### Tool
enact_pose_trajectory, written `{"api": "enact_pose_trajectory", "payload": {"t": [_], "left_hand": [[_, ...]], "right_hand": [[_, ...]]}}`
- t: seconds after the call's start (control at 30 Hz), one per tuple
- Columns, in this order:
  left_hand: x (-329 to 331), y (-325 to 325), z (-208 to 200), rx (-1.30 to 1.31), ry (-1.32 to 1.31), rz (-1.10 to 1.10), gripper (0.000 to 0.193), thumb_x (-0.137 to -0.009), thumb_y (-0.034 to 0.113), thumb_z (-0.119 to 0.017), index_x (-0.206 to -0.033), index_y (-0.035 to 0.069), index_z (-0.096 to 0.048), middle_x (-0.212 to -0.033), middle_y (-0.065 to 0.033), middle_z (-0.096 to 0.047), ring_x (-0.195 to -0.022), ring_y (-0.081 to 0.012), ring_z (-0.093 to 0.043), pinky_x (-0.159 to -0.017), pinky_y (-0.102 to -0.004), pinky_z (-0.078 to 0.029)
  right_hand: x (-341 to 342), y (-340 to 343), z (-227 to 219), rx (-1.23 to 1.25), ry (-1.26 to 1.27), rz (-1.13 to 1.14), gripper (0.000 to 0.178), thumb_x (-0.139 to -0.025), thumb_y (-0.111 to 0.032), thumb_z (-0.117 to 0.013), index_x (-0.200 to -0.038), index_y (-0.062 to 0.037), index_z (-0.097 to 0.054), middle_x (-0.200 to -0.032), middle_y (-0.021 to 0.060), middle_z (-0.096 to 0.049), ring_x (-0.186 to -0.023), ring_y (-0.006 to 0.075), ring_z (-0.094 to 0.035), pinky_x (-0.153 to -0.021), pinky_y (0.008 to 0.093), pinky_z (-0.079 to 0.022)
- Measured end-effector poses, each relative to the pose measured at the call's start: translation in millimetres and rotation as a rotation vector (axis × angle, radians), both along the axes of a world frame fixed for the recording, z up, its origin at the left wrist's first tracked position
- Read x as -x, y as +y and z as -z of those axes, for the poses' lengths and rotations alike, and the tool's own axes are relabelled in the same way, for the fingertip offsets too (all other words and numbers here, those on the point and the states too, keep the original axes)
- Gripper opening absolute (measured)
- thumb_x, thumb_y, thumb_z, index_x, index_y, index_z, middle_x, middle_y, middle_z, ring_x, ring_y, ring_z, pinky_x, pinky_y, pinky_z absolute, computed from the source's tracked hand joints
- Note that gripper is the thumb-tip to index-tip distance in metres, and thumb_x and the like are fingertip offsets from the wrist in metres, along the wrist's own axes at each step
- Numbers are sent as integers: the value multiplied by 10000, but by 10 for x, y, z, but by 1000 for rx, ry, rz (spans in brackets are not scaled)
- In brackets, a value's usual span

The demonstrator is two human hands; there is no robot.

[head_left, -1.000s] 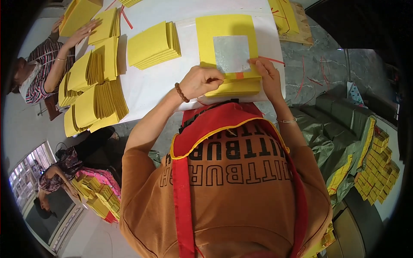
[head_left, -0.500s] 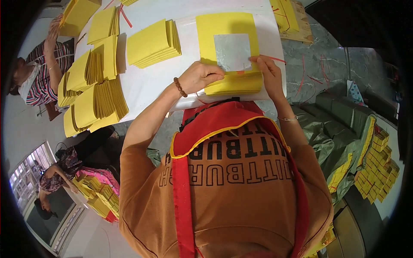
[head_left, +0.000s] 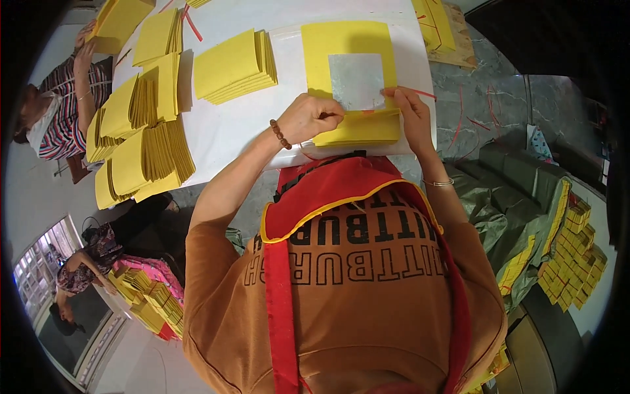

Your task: Folding yellow paper sheets and applying silver foil squares to them.

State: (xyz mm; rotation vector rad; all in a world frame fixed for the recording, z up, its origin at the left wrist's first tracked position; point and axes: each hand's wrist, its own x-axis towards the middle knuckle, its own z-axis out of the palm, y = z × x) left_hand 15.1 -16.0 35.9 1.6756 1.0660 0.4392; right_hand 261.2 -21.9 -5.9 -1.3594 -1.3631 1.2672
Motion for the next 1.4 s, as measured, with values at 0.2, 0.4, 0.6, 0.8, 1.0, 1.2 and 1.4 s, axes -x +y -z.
{"api": "enact_pose_trajectory", "payload": {"t": [0.2,0.4,0.6,0.8,1.0,1.2,1.4], "left_hand": [[6,20,3,32,-12,-34,163,-769,133,-582,-849,16,-661,-751,-103,-663,-671,-183,-630,-632,-286,-487],[11,86,3,103,-20,16,166,-798,87,-592,-899,-27,-658,-779,-67,-663,-712,-89,-591,-665,-233,-476],[1,95,-25,127,-15,17,162,-792,83,-595,-894,-24,-661,-770,-61,-657,-718,-87,-588,-674,-233,-473],[1,97,-26,147,8,28,152,-779,74,-587,-870,-23,-660,-760,-46,-651,-708,-80,-577,-666,-228,-469],[-14,100,3,121,-42,-1,122,-734,97,-596,-781,5,-660,-680,-83,-636,-621,-125,-579,-603,-264,-463],[1,76,72,98,-115,-47,137,-741,113,-594,-779,-4,-654,-647,-81,-627,-579,-149,-569,-581,-273,-462],[169,45,-238,-286,-66,162,408,-738,177,-692,-1110,41,-597,-1082,-126,-597,-1004,-236,-542,-856,-322,-428]], "right_hand": [[-122,-32,63,-49,40,-85,353,-964,-257,-391,-1060,-3,-617,-1115,85,-588,-1068,176,-511,-959,297,-358],[-196,-37,161,-144,49,-179,394,-971,-267,-306,-1104,-23,-585,-1179,102,-555,-1130,214,-493,-1004,347,-333],[-220,-18,209,-118,89,-195,362,-967,-222,-273,-1089,-45,-565,-1178,109,-546,-1127,209,-498,-1005,356,-342],[-212,-5,202,-146,84,-211,332,-959,-202,-286,-1072,-54,-562,-1184,110,-537,-1122,209,-498,-1000,352,-346],[-257,16,221,-148,101,-237,312,-943,-200,-328,-1063,-51,-574,-1201,112,-529,-1139,216,-485,-1002,354,-343],[-193,6,23,-271,-71,-287,219,-842,-168,-546,-1008,-41,-615,-1147,71,-575,-1180,229,-437,-1004,367,-323],[-164,-16,80,-187,-102,-195,248,-745,-63,-660,-991,-56,-632,-1136,59,-567,-1147,228,-449,-981,361,-339]]}}
